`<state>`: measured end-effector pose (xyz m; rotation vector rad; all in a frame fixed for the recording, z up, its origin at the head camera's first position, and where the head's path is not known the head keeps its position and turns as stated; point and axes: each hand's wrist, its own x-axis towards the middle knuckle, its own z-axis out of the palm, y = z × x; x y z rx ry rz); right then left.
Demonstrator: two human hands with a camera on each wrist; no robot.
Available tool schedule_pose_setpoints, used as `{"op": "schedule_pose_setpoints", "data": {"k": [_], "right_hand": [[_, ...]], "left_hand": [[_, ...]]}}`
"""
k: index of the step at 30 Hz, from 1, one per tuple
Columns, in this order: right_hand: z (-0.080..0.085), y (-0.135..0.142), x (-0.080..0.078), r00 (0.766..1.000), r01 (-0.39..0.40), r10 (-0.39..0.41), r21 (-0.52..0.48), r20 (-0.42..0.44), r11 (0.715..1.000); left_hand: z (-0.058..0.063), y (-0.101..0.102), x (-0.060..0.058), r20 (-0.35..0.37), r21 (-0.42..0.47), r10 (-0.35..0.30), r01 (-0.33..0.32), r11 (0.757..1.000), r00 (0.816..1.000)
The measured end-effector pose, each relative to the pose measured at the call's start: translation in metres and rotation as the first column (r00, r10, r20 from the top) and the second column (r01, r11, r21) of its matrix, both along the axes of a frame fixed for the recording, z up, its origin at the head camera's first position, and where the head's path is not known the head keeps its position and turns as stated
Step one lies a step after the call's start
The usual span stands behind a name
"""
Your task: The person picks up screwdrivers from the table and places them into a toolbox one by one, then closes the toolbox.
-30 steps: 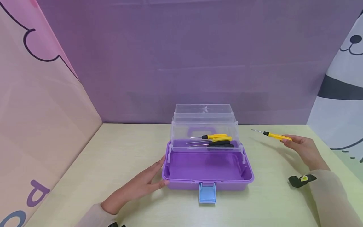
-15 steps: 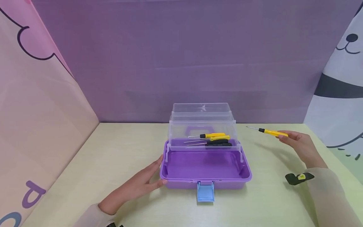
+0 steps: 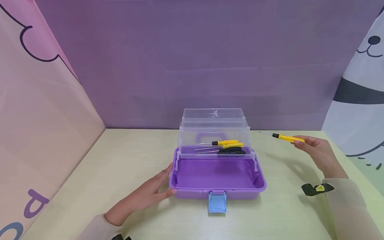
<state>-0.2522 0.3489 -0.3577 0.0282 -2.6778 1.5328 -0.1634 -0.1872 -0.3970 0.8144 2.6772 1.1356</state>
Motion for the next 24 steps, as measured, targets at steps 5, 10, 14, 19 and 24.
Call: {"op": "schedule_pose_setpoints", "data": {"k": [5,10,14,19,24], "right_hand": [[0.004,-0.004,0.002,1.000,-0.001,0.001,-0.013,0.004,1.000],[0.007,-0.007,0.004,1.000,-0.016,0.016,-0.040,0.001,0.999],[0.011,-0.010,0.006,1.000,-0.025,0.025,-0.039,-0.003,0.999],[0.015,-0.017,0.008,0.998,-0.043,0.042,-0.017,-0.051,0.999],[0.017,-0.022,0.009,0.997,-0.053,0.050,-0.041,-0.064,0.998]], "left_hand": [[-0.001,0.000,-0.001,-0.015,0.007,-0.007,0.007,1.000,1.000],[-0.001,0.000,-0.001,-0.006,0.007,-0.004,0.004,1.000,1.000],[-0.002,0.000,-0.001,-0.001,0.005,-0.001,0.001,1.000,1.000],[-0.002,0.000,-0.001,0.012,0.006,0.004,-0.004,1.000,1.000],[-0.002,0.000,0.000,0.013,0.007,0.002,-0.002,1.000,1.000]]}}
